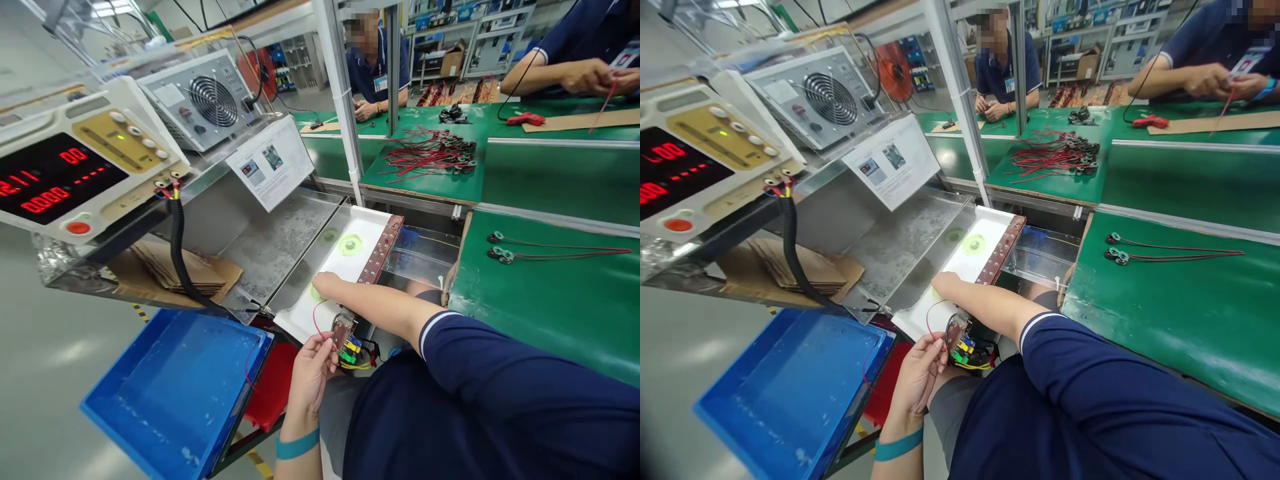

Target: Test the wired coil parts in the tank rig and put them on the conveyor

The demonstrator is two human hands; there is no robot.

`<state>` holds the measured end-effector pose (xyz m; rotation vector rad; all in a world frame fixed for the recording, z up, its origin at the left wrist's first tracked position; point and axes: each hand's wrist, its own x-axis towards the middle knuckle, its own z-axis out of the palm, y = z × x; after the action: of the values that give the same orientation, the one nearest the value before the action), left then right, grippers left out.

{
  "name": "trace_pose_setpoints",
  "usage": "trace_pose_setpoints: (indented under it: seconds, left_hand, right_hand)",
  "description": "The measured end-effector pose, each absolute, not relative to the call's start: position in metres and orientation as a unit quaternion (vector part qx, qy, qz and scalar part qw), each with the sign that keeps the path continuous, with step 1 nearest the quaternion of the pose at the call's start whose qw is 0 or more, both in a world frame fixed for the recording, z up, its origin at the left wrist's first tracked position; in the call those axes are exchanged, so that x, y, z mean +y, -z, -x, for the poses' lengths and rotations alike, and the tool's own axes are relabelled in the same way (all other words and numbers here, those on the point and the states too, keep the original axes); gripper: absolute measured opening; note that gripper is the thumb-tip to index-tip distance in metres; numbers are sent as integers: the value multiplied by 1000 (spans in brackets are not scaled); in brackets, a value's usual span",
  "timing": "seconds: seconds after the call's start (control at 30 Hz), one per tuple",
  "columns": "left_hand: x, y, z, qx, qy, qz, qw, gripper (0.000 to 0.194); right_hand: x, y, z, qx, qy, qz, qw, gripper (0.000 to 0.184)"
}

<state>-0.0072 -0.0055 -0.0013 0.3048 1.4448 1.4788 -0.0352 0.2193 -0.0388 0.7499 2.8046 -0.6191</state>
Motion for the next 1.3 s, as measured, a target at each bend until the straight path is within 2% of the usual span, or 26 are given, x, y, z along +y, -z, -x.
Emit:
trace_pose_setpoints:
  seconds: [0.1, 0.27, 0.47, 0.6, 0.77, 0.93, 1.1, 1.3]
  left_hand:
    - [-4, 3, 7, 631, -599, -151, 469, 52]
    - [0, 6, 5, 673, -574, -202, 421, 51]
    - [11, 9, 0, 667, -608, -191, 386, 45]
    - [21, 7, -5, 647, -637, -170, 383, 42]
    - [25, 2, -12, 645, -629, -172, 399, 42]
    - [20, 1, -9, 661, -597, -223, 396, 42]
    - [13, -3, -5, 705, -546, -288, 350, 37]
    - [7, -2, -4, 749, -491, -339, 287, 37]
  right_hand:
    - [224, 38, 29, 933, 225, -275, 55, 27]
    - [224, 21, 0, 928, 249, -273, -44, 29]
    - [187, -7, -88, 910, 359, -118, -168, 17]
    - [157, -8, -129, 915, 372, -33, -154, 20]
    - [148, 4, -129, 908, 379, -93, -154, 7]
    - [148, 6, -124, 888, 413, -133, -154, 6]
    - [143, 3, -124, 897, 403, -146, -113, 11]
    - [142, 2, -126, 910, 378, -133, -107, 14]
